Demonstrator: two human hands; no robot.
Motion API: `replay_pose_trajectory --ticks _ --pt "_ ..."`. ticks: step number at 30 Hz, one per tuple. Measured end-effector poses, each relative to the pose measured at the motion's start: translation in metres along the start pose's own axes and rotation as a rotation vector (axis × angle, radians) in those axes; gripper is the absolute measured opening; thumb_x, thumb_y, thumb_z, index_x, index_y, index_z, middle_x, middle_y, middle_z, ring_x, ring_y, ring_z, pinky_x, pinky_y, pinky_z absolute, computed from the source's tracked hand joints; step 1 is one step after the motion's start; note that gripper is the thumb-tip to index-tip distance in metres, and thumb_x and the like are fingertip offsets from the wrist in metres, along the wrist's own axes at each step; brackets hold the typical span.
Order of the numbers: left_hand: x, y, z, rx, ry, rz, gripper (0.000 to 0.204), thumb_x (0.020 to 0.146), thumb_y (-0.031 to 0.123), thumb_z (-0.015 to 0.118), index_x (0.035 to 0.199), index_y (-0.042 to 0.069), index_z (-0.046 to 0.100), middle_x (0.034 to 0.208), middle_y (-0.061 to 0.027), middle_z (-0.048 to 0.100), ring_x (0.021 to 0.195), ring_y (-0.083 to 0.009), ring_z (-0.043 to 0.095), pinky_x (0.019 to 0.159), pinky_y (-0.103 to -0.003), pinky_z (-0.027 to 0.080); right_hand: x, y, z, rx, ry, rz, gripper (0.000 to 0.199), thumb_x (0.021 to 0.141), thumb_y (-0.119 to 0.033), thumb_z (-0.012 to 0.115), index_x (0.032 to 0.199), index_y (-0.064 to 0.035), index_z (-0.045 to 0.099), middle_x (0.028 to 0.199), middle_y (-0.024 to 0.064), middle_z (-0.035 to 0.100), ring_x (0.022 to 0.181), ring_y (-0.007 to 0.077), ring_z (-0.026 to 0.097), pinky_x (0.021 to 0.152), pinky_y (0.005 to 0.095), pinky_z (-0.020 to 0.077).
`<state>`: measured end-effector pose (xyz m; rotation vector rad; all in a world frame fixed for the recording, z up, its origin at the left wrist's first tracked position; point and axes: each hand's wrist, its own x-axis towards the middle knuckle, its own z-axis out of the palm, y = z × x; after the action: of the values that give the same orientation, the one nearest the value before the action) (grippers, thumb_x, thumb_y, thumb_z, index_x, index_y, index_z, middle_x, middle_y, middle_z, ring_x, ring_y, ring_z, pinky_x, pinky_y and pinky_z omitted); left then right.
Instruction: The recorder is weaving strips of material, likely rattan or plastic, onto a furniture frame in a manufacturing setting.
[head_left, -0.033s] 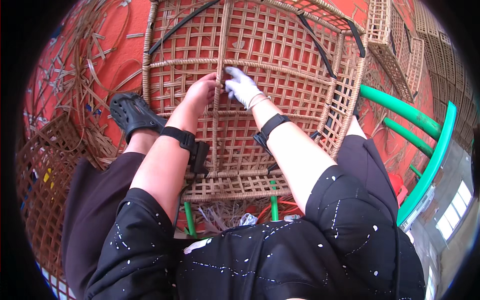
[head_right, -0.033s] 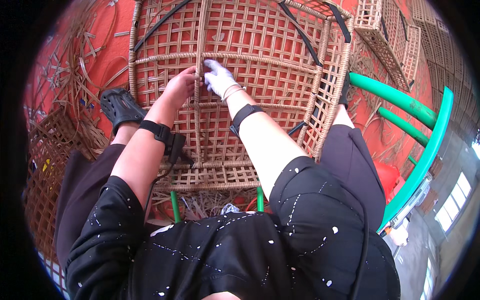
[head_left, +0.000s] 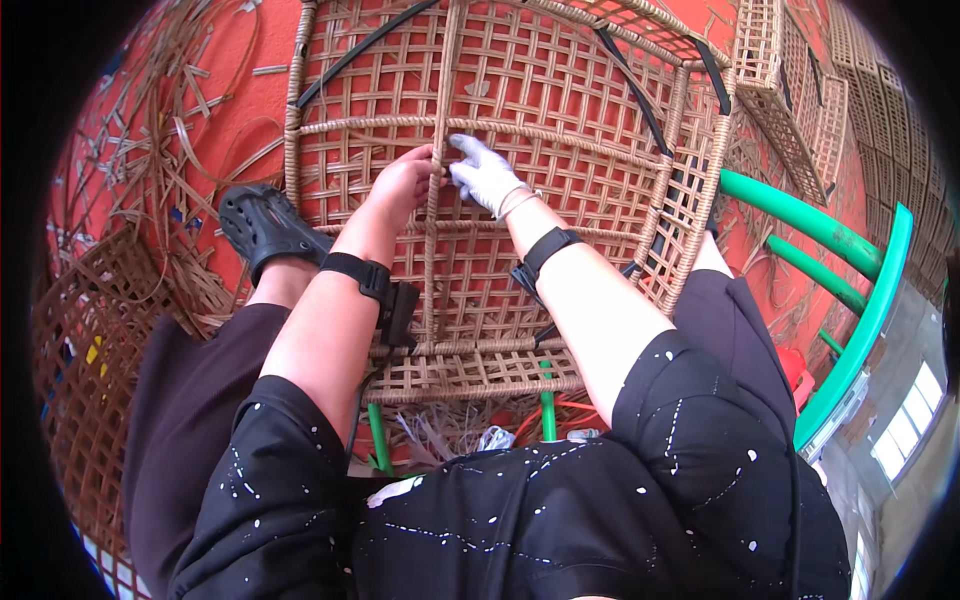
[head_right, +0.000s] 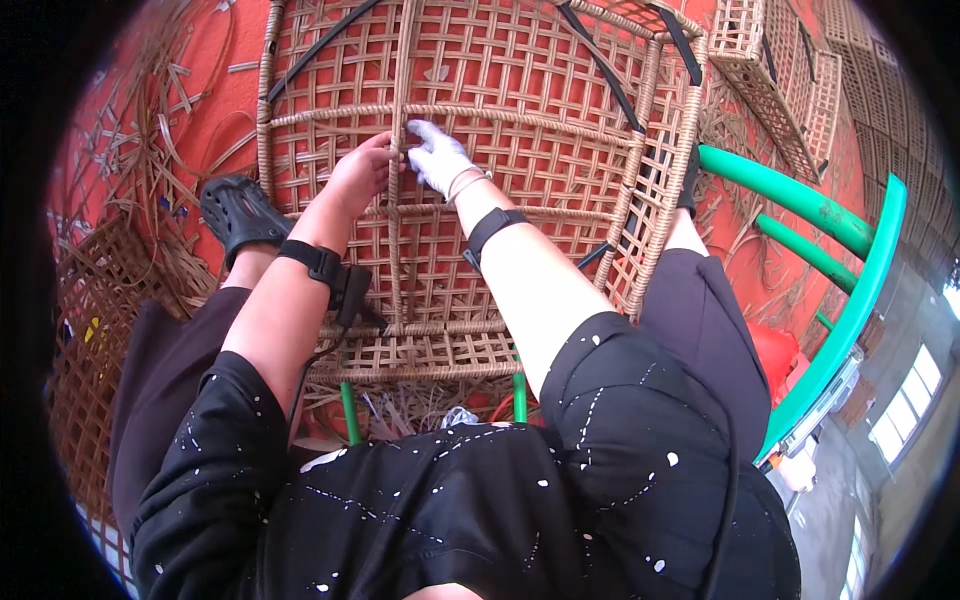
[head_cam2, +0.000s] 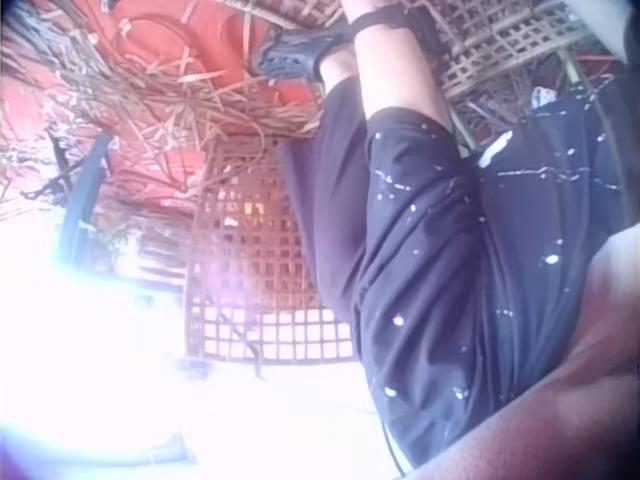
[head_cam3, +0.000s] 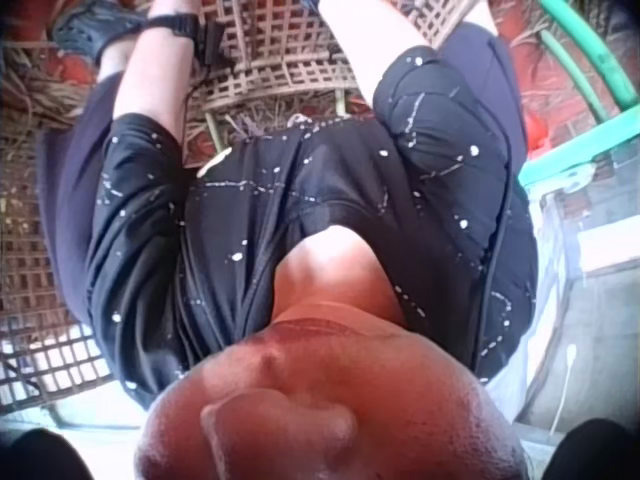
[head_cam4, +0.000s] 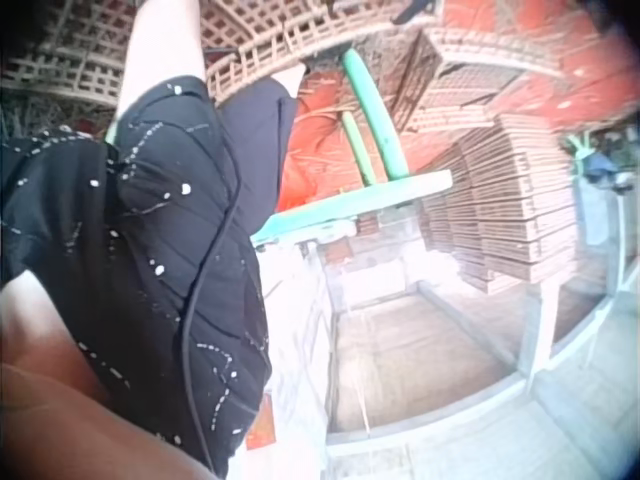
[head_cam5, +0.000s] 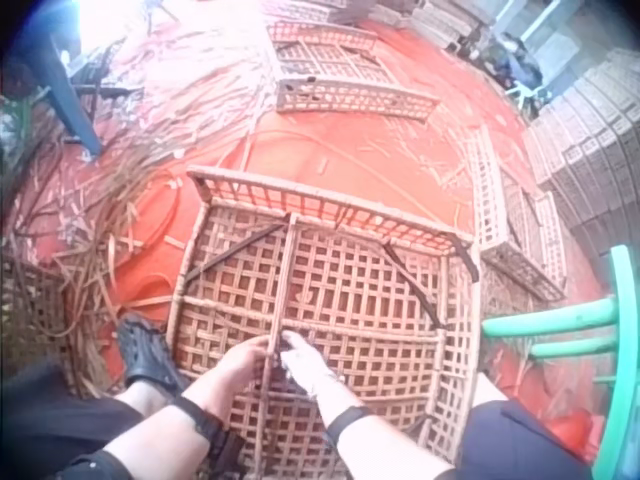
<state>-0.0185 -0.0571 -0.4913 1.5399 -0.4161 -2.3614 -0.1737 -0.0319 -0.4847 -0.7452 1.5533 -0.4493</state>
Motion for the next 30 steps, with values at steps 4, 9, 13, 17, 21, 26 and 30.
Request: replay_pose_trajectory --ticks 4,9,13,17,21,26,30 --pt "-0.006 0.003 0.004 0.063 -0.011 0.023 0.049 0.084 0.01 0.051 0.132 0.01 0.045 0.106 -0.0046 0.061 0.092 -0.015 0.059 0.079 -0.028 0.045 0.005 -0.003 -0.012 -0.496 0.045 -0.125 0.039 0.08 -0.029 0.066 0.113 -0.0109 0.057 0.088 0.0087 0.065 0.08 0.0207 0.062 0.072 0.0334 0.0494" --pt "-0.006 0.001 0.004 0.007 0.026 0.029 0.045 0.085 0.008 0.049 0.13 0.008 0.046 0.103 -0.0045 0.063 0.089 -0.0146 0.061 0.077 -0.027 0.045 0.016 -0.017 -0.009 -0.386 0.057 -0.018 0.035 0.075 -0.035 0.067 0.098 -0.0084 0.066 0.09 0.0101 0.068 0.084 0.0218 0.064 0.075 0.0336 0.0493" --pt "-0.001 -0.007 0.002 0.152 0.08 0.171 0.042 0.087 0.011 0.054 0.128 0.005 0.048 0.093 -0.0044 0.066 0.08 -0.0124 0.063 0.07 -0.026 0.047 0.009 -0.054 -0.026 0.001 0.074 0.123 0.023 0.078 -0.031 0.068 0.082 -0.0079 0.068 0.069 -0.002 0.061 0.066 0.0103 0.052 0.063 0.0276 0.0412" --pt "0.0 -0.014 0.004 0.535 0.251 0.445 0.047 0.083 0.021 0.065 0.125 0.003 0.051 0.084 -0.0091 0.069 0.076 -0.0139 0.065 0.068 -0.027 0.049 -0.027 -0.108 -0.063 0.333 0.133 -0.352 0.013 0.079 -0.021 0.068 0.08 -0.008 0.068 0.067 -0.0017 0.059 0.066 0.0092 0.052 0.073 0.0261 0.0382" --pt "-0.002 -0.016 0.01 0.685 0.383 0.569 0.047 0.079 0.028 0.069 0.118 0.003 0.058 0.081 -0.015 0.069 0.074 -0.0197 0.067 0.071 -0.031 0.052 -0.08 -0.167 -0.079 0.562 0.196 -0.604 0.013 0.08 -0.012 0.067 0.083 0.0009 0.066 0.074 0.0059 0.061 0.069 0.0123 0.055 0.07 0.0261 0.0422" --pt "-0.003 -0.009 0.018 0.722 0.494 0.556 0.039 0.079 0.033 0.069 0.104 0.003 0.066 0.085 -0.0157 0.069 0.076 -0.0237 0.068 0.07 -0.032 0.052 -0.139 -0.228 -0.1 0.537 0.358 -0.904 0.02 0.079 -0.016 0.069 0.087 0.0013 0.064 0.079 0.0076 0.06 0.074 0.0154 0.056 0.074 0.0281 0.0427" --pt "0.001 -0.01 0.035 0.85 0.692 0.48 0.032 0.082 0.032 0.063 0.098 0.005 0.069 0.085 -0.017 0.068 0.078 -0.0274 0.067 0.072 -0.035 0.051 -0.154 -0.247 -0.102 0.383 0.472 -1.024 0.026 0.078 -0.019 0.07 0.091 0.0016 0.063 0.084 0.0089 0.06 0.078 0.0179 0.056 0.077 0.0297 0.043"
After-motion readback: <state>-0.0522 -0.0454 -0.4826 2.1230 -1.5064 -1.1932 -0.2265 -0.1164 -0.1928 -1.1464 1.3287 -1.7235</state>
